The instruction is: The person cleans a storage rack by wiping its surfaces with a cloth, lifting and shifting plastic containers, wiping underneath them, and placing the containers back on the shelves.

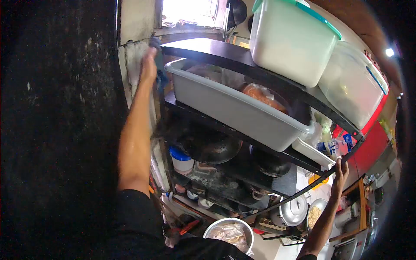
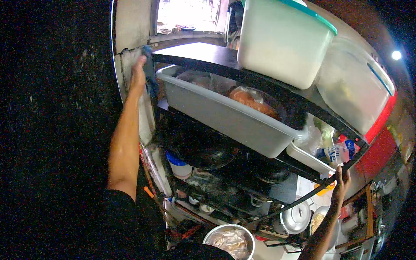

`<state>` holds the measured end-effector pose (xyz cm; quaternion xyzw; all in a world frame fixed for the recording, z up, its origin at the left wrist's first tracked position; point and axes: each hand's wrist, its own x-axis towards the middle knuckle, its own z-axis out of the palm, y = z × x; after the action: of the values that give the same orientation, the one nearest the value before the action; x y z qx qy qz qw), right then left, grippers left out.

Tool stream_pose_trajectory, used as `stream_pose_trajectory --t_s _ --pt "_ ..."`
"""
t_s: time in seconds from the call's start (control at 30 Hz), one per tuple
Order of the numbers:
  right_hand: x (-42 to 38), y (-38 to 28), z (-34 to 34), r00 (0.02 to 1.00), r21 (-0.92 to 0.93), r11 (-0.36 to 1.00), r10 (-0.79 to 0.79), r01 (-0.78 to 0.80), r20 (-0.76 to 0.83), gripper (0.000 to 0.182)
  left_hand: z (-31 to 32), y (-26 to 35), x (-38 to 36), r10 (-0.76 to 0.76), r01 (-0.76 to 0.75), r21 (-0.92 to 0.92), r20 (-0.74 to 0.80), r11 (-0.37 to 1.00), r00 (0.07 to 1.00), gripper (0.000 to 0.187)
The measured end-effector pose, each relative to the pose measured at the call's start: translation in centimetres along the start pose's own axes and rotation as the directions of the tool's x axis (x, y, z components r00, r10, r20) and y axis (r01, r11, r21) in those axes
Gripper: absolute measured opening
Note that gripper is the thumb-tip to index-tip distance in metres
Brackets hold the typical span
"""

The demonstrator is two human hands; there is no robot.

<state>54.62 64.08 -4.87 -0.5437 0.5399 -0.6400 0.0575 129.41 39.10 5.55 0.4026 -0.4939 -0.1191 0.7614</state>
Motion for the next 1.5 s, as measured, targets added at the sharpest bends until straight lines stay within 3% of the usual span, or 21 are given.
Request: stream_pose_trajectory --t_s 0.03,0.17,0.27,0.37,0.47,0.57,0.63,0.73,0.87,0.93,1.0,1.07,1.1,1.17,1.23,1.33,1.4,1.43,1.5 --pt "0.0 0.0 0.1 1.000 -0.005 1.000 -0.013 0.013 -0.013 0.028 0.1 -1.3 -0.6 0.123 -0.127 0.053 0.083 0.990 0.989 0.052" --pt "-0.2 0.1 0.1 1.000 -0.017 1.000 -0.016 0.016 0.000 0.031 -0.3 -1.5 -3.9 0.239 -0.248 0.342 0.070 0.906 0.969 0.034" --pt "-0.1 0.6 0.5 0.998 0.054 0.998 0.024 -0.021 -0.050 0.032 0.0 -4.5 -7.5 0.301 -0.255 0.362 -0.078 0.897 0.950 0.028" --pt "0.0 1.3 -0.3 0.997 0.065 0.995 0.076 -0.075 -0.010 0.030 -1.0 -8.0 -10.6 0.171 -0.134 0.333 -0.083 0.933 0.982 0.028" --pt "0.2 1.9 -0.4 0.996 0.116 0.990 0.083 -0.080 -0.021 0.029 -0.7 -6.7 -9.6 0.274 -0.240 0.292 -0.078 0.926 0.959 0.029" --pt "0.0 0.9 0.2 0.998 0.066 0.997 0.052 -0.049 -0.045 0.028 -0.6 -2.9 -4.1 0.405 -0.397 0.253 0.020 0.882 0.914 0.031" --pt "0.4 2.1 -0.5 0.995 0.051 0.995 0.086 -0.083 -0.050 0.029 -0.7 0.9 -1.5 0.431 -0.432 0.324 0.077 0.842 0.899 0.031" --pt "0.7 3.1 -1.1 0.994 0.044 0.994 0.098 -0.095 -0.054 0.031 -0.7 1.4 0.7 0.557 -0.568 0.309 0.132 0.763 0.820 0.034" --pt "0.3 2.5 -0.3 0.988 0.047 0.992 0.123 -0.119 -0.096 0.034 -0.2 0.3 -3.2 0.341 -0.331 0.182 -0.028 0.926 0.940 0.038" --pt "-0.1 1.8 -0.2 0.987 0.030 0.991 0.131 -0.129 -0.096 0.036 -0.9 -4.5 -4.5 0.258 -0.229 0.309 -0.055 0.923 0.965 0.035" --pt "-0.1 1.8 0.0 0.992 0.047 0.995 0.093 -0.089 -0.091 0.036 -1.8 -4.9 -8.3 0.253 -0.231 0.306 -0.033 0.924 0.967 0.033" --pt "-0.1 1.9 0.0 0.995 0.045 0.996 0.077 -0.074 -0.065 0.036 -1.9 -5.5 -12.2 0.189 -0.168 0.180 -0.107 0.969 0.976 0.032" --pt "0.0 1.9 -0.3 0.996 0.037 0.996 0.081 -0.079 -0.045 0.036 -3.1 -9.6 -12.6 0.199 -0.180 0.236 -0.059 0.955 0.978 0.034" --pt "0.0 2.0 -0.2 0.995 0.062 0.993 0.100 -0.098 -0.029 0.037 -3.4 -11.8 -15.5 0.223 -0.161 0.358 -0.140 0.920 0.965 0.036" --pt "-0.1 2.1 -0.1 0.990 0.123 0.984 0.134 -0.128 -0.038 0.038 -3.9 -12.6 -18.5 0.151 -0.093 0.358 -0.137 0.929 0.979 0.037" --pt "-0.4 1.4 0.5 0.997 0.072 0.996 0.053 -0.049 -0.053 0.038 -5.7 -20.7 -22.9 0.083 -0.027 0.336 -0.152 0.941 0.985 0.034" --pt "-0.5 1.3 0.6 0.998 0.002 1.000 -0.009 0.009 -0.069 0.037 -6.4 -21.6 -25.4 0.009 0.042 0.317 -0.157 0.948 0.988 0.034" --pt "0.0 2.2 -0.4 0.997 0.066 0.995 0.081 -0.080 -0.014 0.038 -6.6 -21.5 -26.2 -0.052 0.099 0.304 -0.160 0.947 0.986 0.035" --pt "-0.2 1.8 -0.1 0.997 0.055 0.996 0.076 -0.074 -0.032 0.039 -7.2 -21.3 -25.8 -0.092 0.129 0.314 -0.128 0.941 0.987 0.037"
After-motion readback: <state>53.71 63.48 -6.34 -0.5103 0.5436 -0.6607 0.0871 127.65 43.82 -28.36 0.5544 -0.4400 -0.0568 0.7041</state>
